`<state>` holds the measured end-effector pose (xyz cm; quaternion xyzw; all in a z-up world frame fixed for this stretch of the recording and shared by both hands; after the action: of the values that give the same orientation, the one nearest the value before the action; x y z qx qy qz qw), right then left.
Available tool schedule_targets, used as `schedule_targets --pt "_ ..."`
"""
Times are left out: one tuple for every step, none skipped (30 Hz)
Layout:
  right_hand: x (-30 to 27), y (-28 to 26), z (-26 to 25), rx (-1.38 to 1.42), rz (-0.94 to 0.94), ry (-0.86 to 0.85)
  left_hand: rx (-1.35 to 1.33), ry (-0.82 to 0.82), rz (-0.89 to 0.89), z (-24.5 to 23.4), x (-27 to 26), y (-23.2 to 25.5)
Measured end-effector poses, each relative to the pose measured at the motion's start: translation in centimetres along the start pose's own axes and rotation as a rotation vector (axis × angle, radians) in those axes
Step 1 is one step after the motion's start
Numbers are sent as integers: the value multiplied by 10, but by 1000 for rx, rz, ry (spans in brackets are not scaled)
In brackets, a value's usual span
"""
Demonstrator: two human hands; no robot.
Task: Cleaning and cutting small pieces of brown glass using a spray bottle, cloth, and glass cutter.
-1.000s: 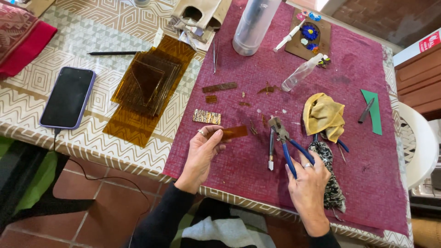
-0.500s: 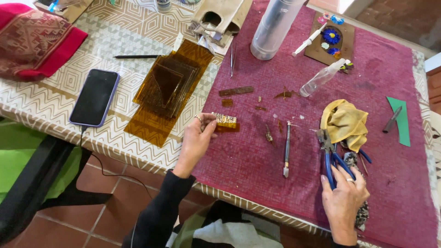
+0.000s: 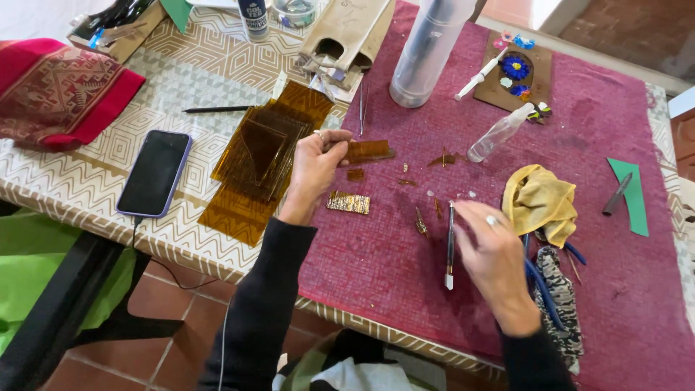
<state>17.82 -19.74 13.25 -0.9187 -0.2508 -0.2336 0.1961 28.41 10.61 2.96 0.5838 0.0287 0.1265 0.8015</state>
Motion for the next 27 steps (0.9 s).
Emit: schedule_targets --pt "22 -1 11 -2 -1 8 1 -4 8 4 8 2" --pt "44 -8 22 69 -87 5 -17 -27 -11 10 17 1" --pt "63 -15 32 136 -168 -1 -35 -54 -34 18 25 -2" --pt "80 -16 39 131 -165 6 -35 -62 -30 20 31 -10" --pt "95 -22 46 167 -219 7 -51 -80 -33 22 37 -20" --pt "111 -28 54 204 -273 8 -67 -97 -35 23 43 -29" --pt "118 -22 66 203 -271 14 -64 -103 -32 24 45 -29" --pt "124 -17 80 245 -277 -7 -76 -103 -40 24 48 -31" --pt "131 -12 95 290 -286 -33 -88 -97 -48 23 50 -33" --pt "136 -13 97 291 -288 -31 -87 -97 -45 26 50 -26" --pt "139 -9 102 321 -233 -58 -107 -62 -76 24 46 -25" --pt "142 -6 108 350 -177 -85 -127 -28 -107 23 42 -23" --pt "144 2 115 355 -180 -88 -125 -22 -107 22 38 -18" --pt "146 14 126 375 -125 -121 67 9 -24 18 35 -5" --pt "147 26 137 396 -70 -155 259 42 57 15 29 8" --pt "150 31 145 402 -74 -161 262 51 55 11 21 7" --pt "150 45 157 384 22 -202 583 39 165 15 12 16" --pt "149 60 168 366 118 -245 904 24 276 22 2 23" --pt "151 64 176 369 118 -247 907 26 273 19 -1 18" --pt "154 64 178 395 58 -214 1081 2 252 20 -3 9" --pt "157 66 179 416 1 -178 1251 -28 233 22 -5 -1" --pt "158 69 185 415 2 -177 1251 -29 233 23 -3 -1" --pt "159 67 186 365 -59 -147 1304 -56 196 24 -1 -6" --pt "159 65 188 314 -120 -117 1356 -83 158 25 0 -10" --pt "160 65 190 312 -118 -114 1356 -85 161 26 4 -10" --pt "161 71 202 384 -27 -214 1368 -109 172 28 8 -12" --pt "157 77 214 457 68 -317 1380 -134 180 30 9 -14"
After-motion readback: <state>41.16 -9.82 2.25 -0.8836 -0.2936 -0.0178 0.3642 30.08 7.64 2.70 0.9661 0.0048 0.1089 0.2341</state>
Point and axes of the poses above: each hand's wrist, its own x-axis towards the middle knuckle, its own z-axis out of the palm, y = z × x, the point moved 9 cm from there along x, towards the middle knuckle, and after that the axes turned 5 degrees about -x, right-handed, at the moved point
